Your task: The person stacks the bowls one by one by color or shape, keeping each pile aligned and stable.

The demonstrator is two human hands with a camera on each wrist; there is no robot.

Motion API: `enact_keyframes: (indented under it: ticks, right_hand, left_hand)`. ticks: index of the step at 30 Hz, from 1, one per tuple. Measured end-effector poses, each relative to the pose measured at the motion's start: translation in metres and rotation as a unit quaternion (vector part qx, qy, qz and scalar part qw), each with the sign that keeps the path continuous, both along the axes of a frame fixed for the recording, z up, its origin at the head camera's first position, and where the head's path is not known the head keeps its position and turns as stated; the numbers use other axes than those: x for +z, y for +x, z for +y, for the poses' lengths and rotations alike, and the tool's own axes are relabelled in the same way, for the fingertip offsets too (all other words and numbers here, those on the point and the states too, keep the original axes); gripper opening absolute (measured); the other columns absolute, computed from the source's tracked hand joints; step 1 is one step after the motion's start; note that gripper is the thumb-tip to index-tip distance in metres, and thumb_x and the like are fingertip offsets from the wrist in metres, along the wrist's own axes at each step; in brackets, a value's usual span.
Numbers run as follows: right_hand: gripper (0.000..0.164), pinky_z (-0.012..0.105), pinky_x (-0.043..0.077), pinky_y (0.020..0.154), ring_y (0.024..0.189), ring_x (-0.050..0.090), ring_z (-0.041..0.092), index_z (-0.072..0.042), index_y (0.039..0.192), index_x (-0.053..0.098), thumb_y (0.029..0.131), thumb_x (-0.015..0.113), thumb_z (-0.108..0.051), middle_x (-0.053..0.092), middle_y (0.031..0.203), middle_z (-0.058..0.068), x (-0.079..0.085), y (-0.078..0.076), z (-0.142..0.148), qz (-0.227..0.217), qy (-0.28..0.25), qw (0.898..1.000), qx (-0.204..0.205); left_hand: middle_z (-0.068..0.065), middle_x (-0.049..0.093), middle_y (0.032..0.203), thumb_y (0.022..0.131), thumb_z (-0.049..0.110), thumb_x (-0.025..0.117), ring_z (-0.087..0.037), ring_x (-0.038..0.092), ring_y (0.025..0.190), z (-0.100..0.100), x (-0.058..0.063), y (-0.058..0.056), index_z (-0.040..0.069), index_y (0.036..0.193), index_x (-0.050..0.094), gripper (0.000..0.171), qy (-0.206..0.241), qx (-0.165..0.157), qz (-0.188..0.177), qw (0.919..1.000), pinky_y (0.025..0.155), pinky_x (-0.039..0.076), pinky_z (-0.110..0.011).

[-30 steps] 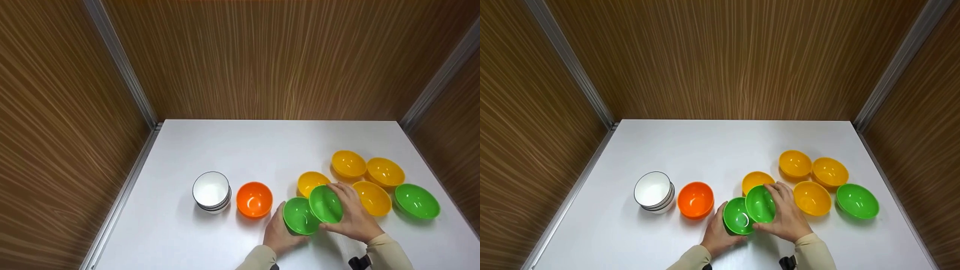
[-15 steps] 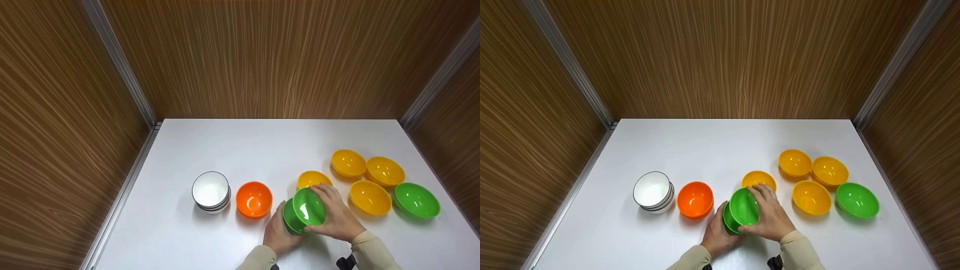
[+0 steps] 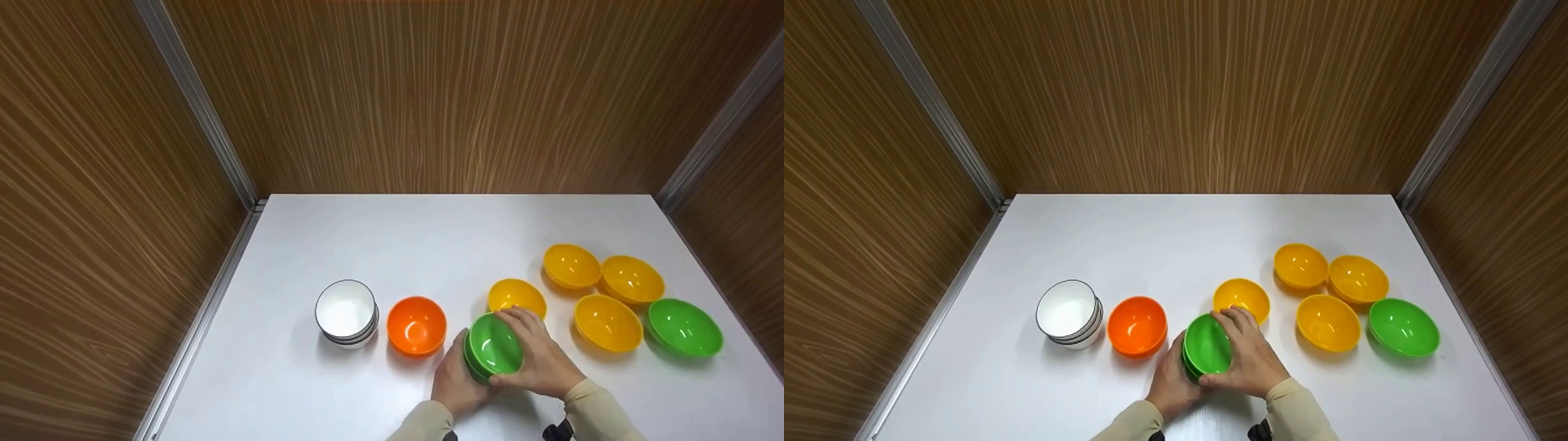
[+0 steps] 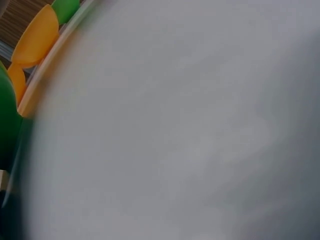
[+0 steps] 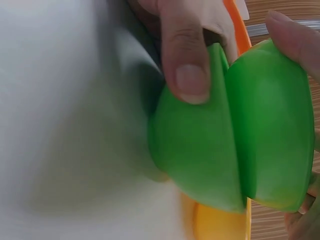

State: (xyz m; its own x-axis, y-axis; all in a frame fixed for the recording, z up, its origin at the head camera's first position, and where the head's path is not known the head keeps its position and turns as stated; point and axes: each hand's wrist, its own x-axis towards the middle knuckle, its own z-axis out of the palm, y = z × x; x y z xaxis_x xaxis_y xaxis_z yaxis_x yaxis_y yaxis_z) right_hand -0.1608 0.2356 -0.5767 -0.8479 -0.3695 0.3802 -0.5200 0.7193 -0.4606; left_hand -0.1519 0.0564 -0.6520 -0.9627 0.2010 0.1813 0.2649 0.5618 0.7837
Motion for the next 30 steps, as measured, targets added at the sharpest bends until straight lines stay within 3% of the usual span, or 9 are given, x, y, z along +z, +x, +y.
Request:
enact_keyframes:
  ticks: [8,13,20,30]
  right_hand:
    - [0.112,0.057,0.037,0.093,0.128,0.029,0.026,-0.023,0.139,0.037,0.044,0.081,-0.061,0.035,0.138,0.006,-0.006,0.001,0.000,-0.014,0.001,1.000,-0.007]
    - [0.112,0.056,0.037,0.094,0.128,0.029,0.026,-0.024,0.139,0.037,0.043,0.081,-0.062,0.037,0.137,0.010,-0.010,0.001,-0.001,-0.019,0.003,1.000,-0.009]
    - [0.114,0.051,0.041,0.092,0.126,0.030,0.023,-0.024,0.140,0.036,0.043,0.080,-0.063,0.041,0.134,0.010,-0.016,0.000,-0.003,-0.007,0.002,1.000,0.000]
    - [0.114,0.050,0.042,0.091,0.127,0.029,0.022,-0.025,0.140,0.037,0.042,0.080,-0.064,0.039,0.136,0.008,-0.021,-0.002,-0.006,-0.019,-0.005,1.000,-0.007]
  left_hand:
    - [0.003,0.044,0.134,0.055,0.058,0.077,-0.011,0.044,0.119,0.002,0.001,0.002,0.012,0.142,0.025,0.111,0.013,-0.002,-0.010,0.9999,0.102,0.033,-0.033]
    - [0.004,0.043,0.135,0.055,0.058,0.077,-0.011,0.043,0.119,0.003,0.000,0.002,0.013,0.143,0.025,0.112,0.021,-0.006,-0.012,0.9997,0.102,0.033,-0.034]
    - [0.003,0.046,0.131,0.055,0.041,0.082,-0.011,0.045,0.117,0.002,0.000,0.001,0.008,0.140,0.027,0.107,0.023,-0.007,0.027,0.9993,0.101,0.035,-0.031]
    - [0.002,0.044,0.133,0.053,0.038,0.083,-0.012,0.044,0.118,0.001,-0.001,-0.002,0.009,0.141,0.025,0.109,0.007,-0.008,0.038,0.9992,0.101,0.034,-0.030]
